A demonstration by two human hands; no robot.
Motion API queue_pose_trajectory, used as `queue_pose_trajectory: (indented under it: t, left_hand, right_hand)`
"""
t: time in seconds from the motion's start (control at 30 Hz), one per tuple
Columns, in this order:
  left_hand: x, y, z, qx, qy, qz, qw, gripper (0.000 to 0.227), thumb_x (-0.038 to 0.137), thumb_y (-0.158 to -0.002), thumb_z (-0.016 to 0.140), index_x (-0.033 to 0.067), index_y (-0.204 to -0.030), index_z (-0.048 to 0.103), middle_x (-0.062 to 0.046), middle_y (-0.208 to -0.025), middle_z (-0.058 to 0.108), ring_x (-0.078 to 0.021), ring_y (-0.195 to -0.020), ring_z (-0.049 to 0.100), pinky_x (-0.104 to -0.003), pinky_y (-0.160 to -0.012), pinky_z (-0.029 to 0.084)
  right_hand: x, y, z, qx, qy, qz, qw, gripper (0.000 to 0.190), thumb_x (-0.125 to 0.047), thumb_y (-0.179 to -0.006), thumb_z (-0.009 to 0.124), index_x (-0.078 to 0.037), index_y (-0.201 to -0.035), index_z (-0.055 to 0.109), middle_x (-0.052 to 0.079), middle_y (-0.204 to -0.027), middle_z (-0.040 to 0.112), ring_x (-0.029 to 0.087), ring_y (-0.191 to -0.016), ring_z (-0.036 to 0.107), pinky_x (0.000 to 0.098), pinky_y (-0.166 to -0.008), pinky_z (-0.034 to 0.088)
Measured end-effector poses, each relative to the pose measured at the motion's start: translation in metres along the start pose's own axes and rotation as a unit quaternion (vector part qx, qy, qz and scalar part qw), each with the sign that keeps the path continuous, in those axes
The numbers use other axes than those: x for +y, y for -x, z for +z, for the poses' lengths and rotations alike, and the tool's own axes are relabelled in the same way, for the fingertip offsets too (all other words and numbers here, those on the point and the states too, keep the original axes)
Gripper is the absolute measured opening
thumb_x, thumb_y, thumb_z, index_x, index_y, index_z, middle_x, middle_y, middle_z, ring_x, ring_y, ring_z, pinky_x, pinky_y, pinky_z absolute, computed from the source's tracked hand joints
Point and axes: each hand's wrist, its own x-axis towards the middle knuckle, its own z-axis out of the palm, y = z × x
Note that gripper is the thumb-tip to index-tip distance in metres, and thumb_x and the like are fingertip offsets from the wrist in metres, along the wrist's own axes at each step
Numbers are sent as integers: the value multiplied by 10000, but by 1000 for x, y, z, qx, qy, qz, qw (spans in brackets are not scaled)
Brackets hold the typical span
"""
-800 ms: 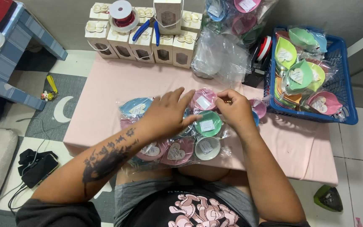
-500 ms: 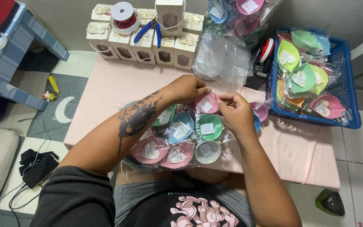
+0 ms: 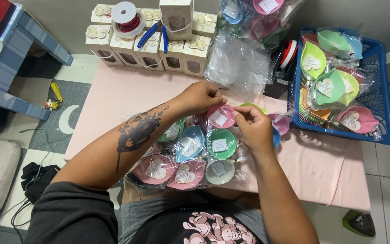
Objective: The person is sorting and packing small, colorful, heart-shaped plastic containers into clear plastic bags.
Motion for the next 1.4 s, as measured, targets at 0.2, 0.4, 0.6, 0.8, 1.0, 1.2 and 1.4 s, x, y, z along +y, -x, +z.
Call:
queue_pose_trajectory:
  t: [0.2,0.4,0.6,0.8,1.0,1.2,1.4]
  left_hand:
    - [5,2,5,14,25,-30,999,203,319,-911,722,144,-885,821,-48,-788,791,-259,-839,780,-358,-779,590]
    - [5,-3,9,6,3,5,1000,193,283,-917,717,117,-896,813,-100,-818,791,-323,-875,777,-408,-797,596]
    - [-1,-5,16,33,-57,44,997,174,238,-955,706,97,-922,803,-133,-865,778,-338,-912,772,-425,-825,605]
    - [27,21,-1,-29,-94,15,995,443,466,-988,624,70,-1181,675,-204,-1172,723,-416,-1177,694,-533,-1000,532]
    - [29,24,-19,-199,-168,-105,960,988,828,-818,334,107,-1454,561,-151,-1327,715,-325,-1163,694,-444,-965,523]
    - [34,33,-21,-171,-147,-101,969,804,770,-891,372,117,-1224,702,-91,-1043,771,-238,-921,693,-375,-838,494]
    - [58,85,-44,-58,-104,-55,991,663,699,-923,463,156,-1190,733,-43,-1026,754,-209,-927,670,-346,-793,466]
  right_hand:
    - [-10,3,2,-32,-54,17,998,200,-69,-960,760,-39,-1154,800,136,-917,777,91,-795,719,291,-738,662]
    - [-19,6,-4,-85,-26,-6,996,254,-133,-954,797,-63,-1197,804,88,-972,789,68,-892,664,286,-807,633]
    - [-9,-1,-7,-125,57,-22,990,255,-170,-1025,704,-85,-1246,799,159,-1112,806,165,-1045,711,391,-947,593]
    - [-11,43,-39,-52,11,-44,998,366,-230,-1068,591,1,-1343,658,200,-1278,711,267,-1143,681,465,-1001,582]
    - [45,137,-80,-31,27,41,998,261,-253,-1030,562,-36,-1173,584,87,-731,642,146,-517,564,271,-488,464]
    - [57,173,-45,-236,-59,361,900,740,-368,-923,667,74,-1452,397,260,-1160,841,260,-658,811,256,-491,593]
    - [17,174,-13,-215,-75,265,937,904,-483,-773,738,-44,-1498,423,125,-1519,538,269,-1214,737,415,-905,709]
